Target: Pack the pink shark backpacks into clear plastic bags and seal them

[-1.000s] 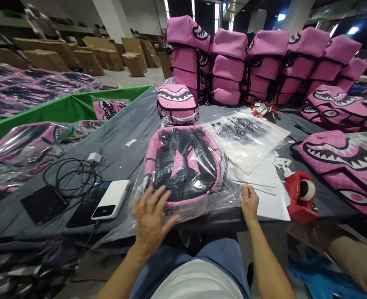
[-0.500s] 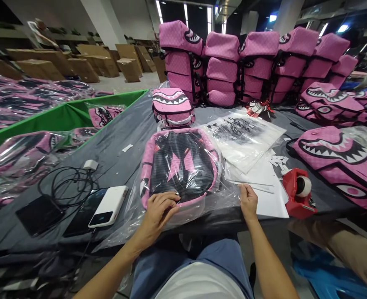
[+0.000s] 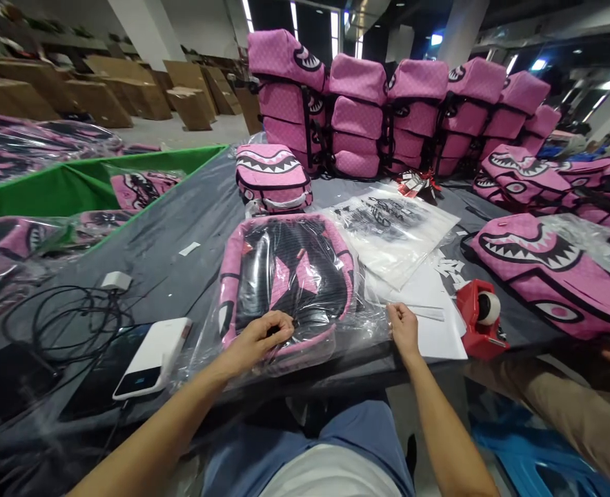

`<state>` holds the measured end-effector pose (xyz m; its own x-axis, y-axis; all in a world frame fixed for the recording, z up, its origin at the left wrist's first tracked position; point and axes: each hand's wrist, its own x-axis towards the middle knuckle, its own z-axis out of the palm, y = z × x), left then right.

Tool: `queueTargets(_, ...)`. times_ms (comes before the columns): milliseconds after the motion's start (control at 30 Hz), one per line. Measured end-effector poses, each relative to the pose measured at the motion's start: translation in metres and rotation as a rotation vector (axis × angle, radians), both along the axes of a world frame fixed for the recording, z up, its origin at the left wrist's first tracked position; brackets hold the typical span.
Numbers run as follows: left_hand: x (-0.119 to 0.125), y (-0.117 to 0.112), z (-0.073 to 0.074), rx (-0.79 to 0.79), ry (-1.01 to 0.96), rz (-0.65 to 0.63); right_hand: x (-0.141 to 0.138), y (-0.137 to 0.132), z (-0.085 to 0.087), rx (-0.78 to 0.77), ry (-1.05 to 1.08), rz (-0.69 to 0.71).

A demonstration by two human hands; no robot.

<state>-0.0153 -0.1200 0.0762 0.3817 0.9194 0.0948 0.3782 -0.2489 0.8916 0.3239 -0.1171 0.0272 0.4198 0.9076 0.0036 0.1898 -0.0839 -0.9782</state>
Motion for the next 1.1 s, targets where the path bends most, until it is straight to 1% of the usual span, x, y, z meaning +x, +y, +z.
queueTargets(67, 0.001, -0.001, 0.000, -0.004, -0.001, 0.012, 0.015, -0.007, 0.005, 0.016, -0.061, 0.002)
queueTargets(133, 0.002, 0.000, 0.000, 0.005, 0.012, 0.025, 0.042, -0.022, 0.012, 0.070, -0.169, -0.048)
queueTargets(200, 0.002, 0.001, 0.000, 0.021, 0.033, 0.042, 0.080, -0.040, 0.021, 0.130, -0.322, -0.180)
queueTargets(300, 0.000, 0.001, -0.005, 0.036, 0.064, 0.052, 0.140, -0.069, 0.037, 0.146, -0.523, -0.456)
queueTargets(367, -0.003, 0.002, -0.012, 0.031, 0.085, 0.055, 0.171, -0.085, 0.047, 0.105, -0.553, -0.592)
queueTargets(400, -0.004, 0.004, -0.016, 0.019, 0.090, 0.059, 0.182, -0.092, 0.050, 0.079, -0.543, -0.632)
queueTargets(467, -0.008, 0.008, -0.024, -0.016, 0.098, 0.093, 0.197, -0.101, 0.052, 0.019, -0.502, -0.659)
queueTargets(567, -0.013, 0.015, -0.031, -0.055, 0.111, 0.149, 0.203, -0.105, 0.042, -0.057, -0.425, -0.624)
queueTargets(633, -0.016, 0.016, -0.031, -0.061, 0.113, 0.130, 0.200, -0.103, 0.033, -0.081, -0.357, -0.599)
queueTargets(700, -0.017, 0.015, -0.027, -0.062, 0.094, 0.099, 0.197, -0.098, 0.027, -0.075, -0.296, -0.594)
queueTargets(800, -0.016, 0.014, -0.019, -0.043, 0.072, 0.088, 0.196, -0.086, 0.027, -0.032, -0.235, -0.601)
queueTargets(900, -0.014, 0.013, -0.016, -0.042, 0.118, 0.081, 0.194, -0.083, 0.034, 0.018, -0.221, -0.617)
queueTargets(1000, -0.013, 0.013, -0.017, -0.045, 0.168, 0.094, 0.184, -0.099, 0.038, 0.076, -0.237, -0.634)
queueTargets(1100, -0.013, 0.013, -0.022, -0.037, 0.159, 0.105, 0.167, -0.126, 0.032, 0.120, -0.153, -0.613)
